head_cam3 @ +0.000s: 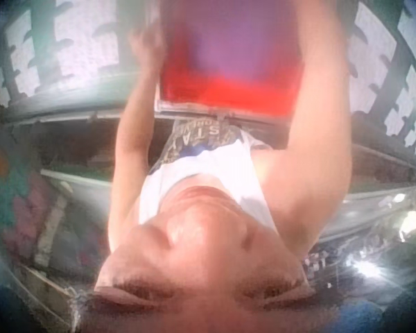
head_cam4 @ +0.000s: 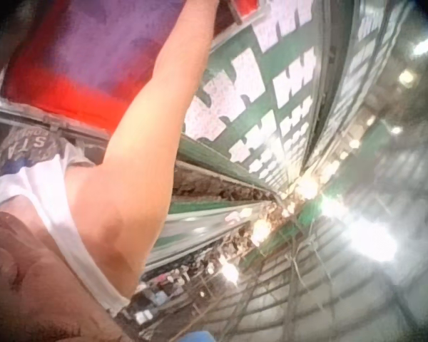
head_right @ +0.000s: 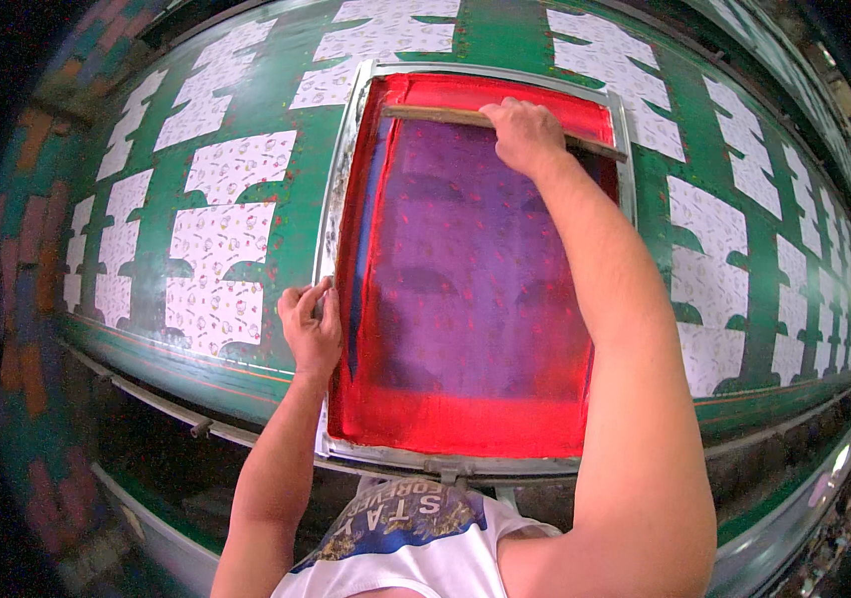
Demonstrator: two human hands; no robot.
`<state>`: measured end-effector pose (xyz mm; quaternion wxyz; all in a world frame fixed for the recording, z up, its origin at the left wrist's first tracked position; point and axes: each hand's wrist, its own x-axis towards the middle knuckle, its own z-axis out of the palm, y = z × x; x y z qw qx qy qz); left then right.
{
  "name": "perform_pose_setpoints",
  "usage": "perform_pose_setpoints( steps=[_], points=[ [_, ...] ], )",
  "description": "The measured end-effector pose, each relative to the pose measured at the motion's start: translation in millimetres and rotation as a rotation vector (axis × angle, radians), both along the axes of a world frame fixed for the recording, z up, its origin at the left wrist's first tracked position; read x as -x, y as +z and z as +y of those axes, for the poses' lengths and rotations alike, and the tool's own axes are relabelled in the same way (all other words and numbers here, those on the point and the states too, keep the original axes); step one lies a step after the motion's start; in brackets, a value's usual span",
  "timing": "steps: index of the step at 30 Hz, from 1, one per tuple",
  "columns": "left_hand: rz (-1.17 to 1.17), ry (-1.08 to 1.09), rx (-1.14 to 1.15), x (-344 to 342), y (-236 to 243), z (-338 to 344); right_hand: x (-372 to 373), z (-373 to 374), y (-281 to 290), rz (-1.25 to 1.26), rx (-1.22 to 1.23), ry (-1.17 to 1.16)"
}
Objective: The person uses a red-framed screen and a squeegee to apply purple ink onto a green conveyor belt carrying white patterned items. The person repeatedly positions the screen, pulls the squeegee across the mesh, and lifts the screen to continue the process along the belt.
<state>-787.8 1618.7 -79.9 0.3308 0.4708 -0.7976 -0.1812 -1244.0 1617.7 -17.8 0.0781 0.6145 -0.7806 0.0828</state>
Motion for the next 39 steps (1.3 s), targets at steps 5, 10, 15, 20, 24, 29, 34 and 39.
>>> perform_pose_setpoints(
  steps=[5, 10, 15, 20, 24, 29, 34, 39],
  points=[
    [-0.022, 0.004, -0.006, 0.7, 3.2, 0.1, 34.3, -30.9, 12.6, -0.068, -0.095, -0.068],
    [-0.013, -0.012, -0.021, 0.0, 4.9, -0.1, 48.9, -43.3, 16.9, -0.086, -0.064, -0.089],
    [-0.026, -0.017, -0.016, 0.6, 3.2, 0.1, 67.7, -51.8, 15.7, -0.087, -0.096, -0.062],
    [-0.031, -0.010, -0.001, 2.0, 5.1, 0.2, 83.4, -67.9, 20.5, -0.055, -0.165, -0.046],
    [-0.021, -0.006, 0.001, 2.8, 7.6, 1.3, 80.5, -73.0, 34.2, -0.195, -0.255, -0.064],
    [-0.015, -0.010, 0.013, -1.5, 2.4, 0.5, 40.6, -38.5, 48.7, -0.193, -0.316, -0.025],
    [-0.005, -0.026, -0.022, -7.5, -5.5, -1.5, -18.1, 25.7, 58.8, -0.233, -0.350, 0.005],
    [-0.010, -0.041, -0.036, -12.1, -11.7, -4.3, -101.5, 108.3, 65.5, -0.221, -0.387, 0.033]
  ],
)
